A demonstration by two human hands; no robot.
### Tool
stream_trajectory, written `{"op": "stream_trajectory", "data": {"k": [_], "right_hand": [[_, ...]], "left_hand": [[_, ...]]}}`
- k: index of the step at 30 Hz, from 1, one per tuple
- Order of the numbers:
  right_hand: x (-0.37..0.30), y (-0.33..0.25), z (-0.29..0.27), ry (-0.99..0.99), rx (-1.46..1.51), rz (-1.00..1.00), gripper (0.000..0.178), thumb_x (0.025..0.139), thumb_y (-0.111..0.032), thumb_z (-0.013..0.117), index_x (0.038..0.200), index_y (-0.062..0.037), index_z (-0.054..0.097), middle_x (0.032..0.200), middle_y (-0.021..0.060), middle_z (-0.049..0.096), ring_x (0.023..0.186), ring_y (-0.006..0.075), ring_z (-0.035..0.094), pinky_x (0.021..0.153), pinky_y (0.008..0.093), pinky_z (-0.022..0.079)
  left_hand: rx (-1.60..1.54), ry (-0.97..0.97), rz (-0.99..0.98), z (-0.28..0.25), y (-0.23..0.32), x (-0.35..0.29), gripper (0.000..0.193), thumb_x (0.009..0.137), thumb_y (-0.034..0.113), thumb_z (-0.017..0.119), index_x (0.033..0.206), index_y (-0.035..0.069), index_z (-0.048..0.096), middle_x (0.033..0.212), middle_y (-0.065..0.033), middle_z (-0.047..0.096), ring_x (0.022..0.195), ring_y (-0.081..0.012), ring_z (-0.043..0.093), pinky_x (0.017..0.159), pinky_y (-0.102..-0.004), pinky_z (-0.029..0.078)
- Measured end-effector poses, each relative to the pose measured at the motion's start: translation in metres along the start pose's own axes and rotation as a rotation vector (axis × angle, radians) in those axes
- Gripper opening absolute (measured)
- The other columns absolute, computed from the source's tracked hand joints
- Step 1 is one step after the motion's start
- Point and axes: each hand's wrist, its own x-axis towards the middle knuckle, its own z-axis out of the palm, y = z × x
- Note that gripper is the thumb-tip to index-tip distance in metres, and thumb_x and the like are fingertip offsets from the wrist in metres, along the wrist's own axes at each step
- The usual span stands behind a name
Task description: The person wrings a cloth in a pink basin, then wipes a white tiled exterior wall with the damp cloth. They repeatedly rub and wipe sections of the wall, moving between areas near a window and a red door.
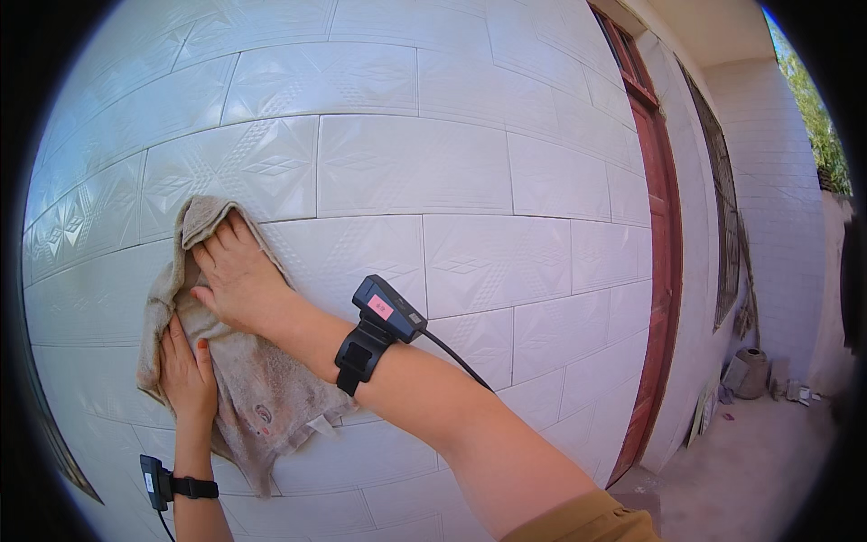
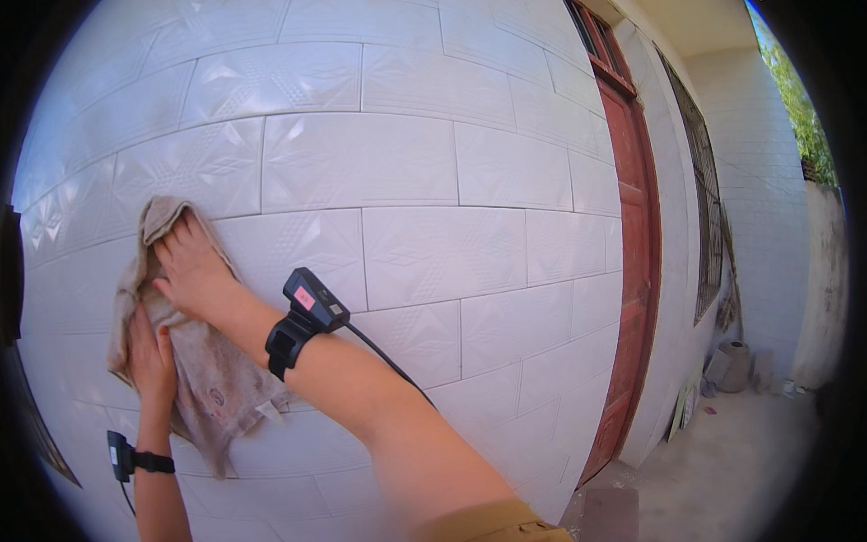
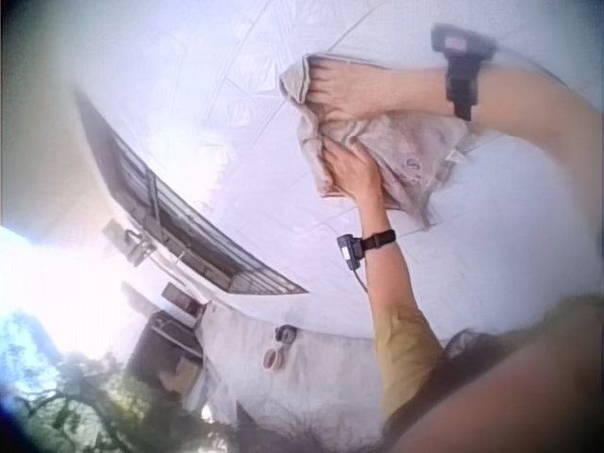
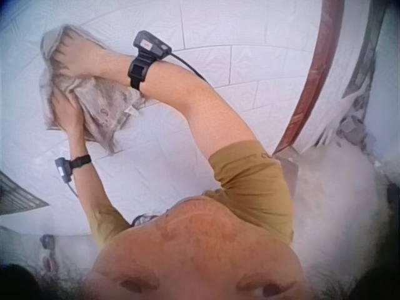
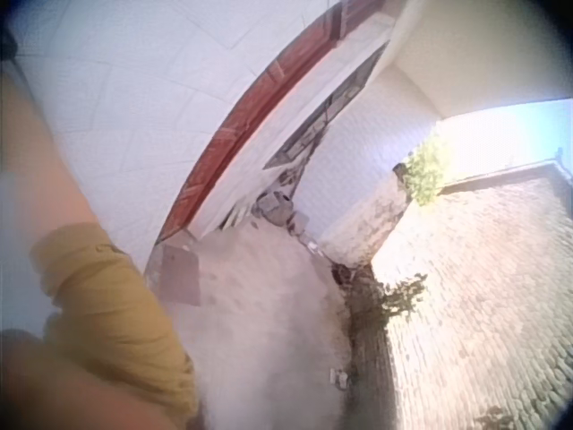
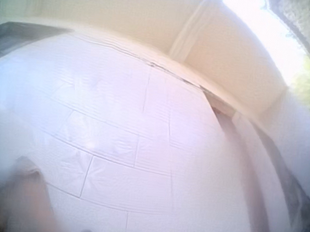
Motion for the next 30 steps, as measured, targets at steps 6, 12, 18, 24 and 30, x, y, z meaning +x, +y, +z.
{"op": "stream_trajectory", "data": {"k": [6, 12, 18, 24, 30], "right_hand": [[0.007, -0.008, 0.011, -0.029, 0.111, -0.119, 0.072, 0.092, -0.048, 0.06, 0.14, 0.0042, 0.05, 0.143, 0.0208, 0.052, 0.141, 0.0385, 0.036, 0.124, 0.0499, 0.016], [0.007, 0.002, 0.011, -0.024, 0.029, -0.116, 0.069, 0.093, -0.049, 0.058, 0.14, 0.001, 0.051, 0.144, 0.0168, 0.052, 0.142, 0.0343, 0.037, 0.124, 0.0482, 0.016], [0.006, 0.012, 0.006, 0.029, -0.134, -0.11, 0.067, 0.097, -0.049, 0.052, 0.142, 0.0007, 0.049, 0.147, 0.0181, 0.05, 0.144, 0.034, 0.036, 0.123, 0.0478, 0.017], [-0.001, 0.007, -0.004, 0.051, -0.243, -0.055, 0.064, 0.1, -0.049, 0.049, 0.143, -0.0013, 0.049, 0.149, 0.0179, 0.048, 0.144, 0.0324, 0.036, 0.123, 0.047, 0.018], [-0.014, 0.0, -0.006, 0.077, -0.392, 0.047, 0.061, 0.102, -0.048, 0.046, 0.143, -0.0036, 0.049, 0.145, 0.0167, 0.053, 0.139, 0.0325, 0.043, 0.119, 0.0452, 0.025]], "left_hand": [[-0.024, -0.017, -0.064, -0.002, 0.007, -0.011, 0.064, 0.101, 0.032, 0.044, 0.152, -0.004, 0.033, 0.147, -0.0287, 0.043, 0.135, -0.0467, 0.041, 0.114, -0.0491, 0.031], [0.004, 0.011, -0.063, -0.002, 0.003, -0.014, 0.063, 0.103, 0.032, 0.041, 0.153, -0.004, 0.031, 0.149, -0.03, 0.04, 0.137, -0.0474, 0.038, 0.115, -0.0483, 0.03], [-0.046, 0.059, 0.048, -0.008, 0.007, -0.013, 0.064, 0.102, 0.032, 0.043, 0.155, -0.002, 0.029, 0.149, -0.0283, 0.041, 0.138, -0.0453, 0.038, 0.116, -0.0481, 0.027], [-0.012, 0.118, 0.12, -0.02, 0.015, -0.012, 0.067, 0.101, 0.034, 0.048, 0.156, 0.0, 0.03, 0.147, -0.0267, 0.044, 0.136, -0.044, 0.041, 0.115, -0.0466, 0.031], [-0.128, 0.12, 0.257, -0.036, 0.011, -0.016, 0.081, 0.097, 0.052, 0.052, 0.155, -0.001, 0.031, 0.149, -0.0262, 0.042, 0.139, -0.0423, 0.04, 0.115, -0.0467, 0.033]]}}
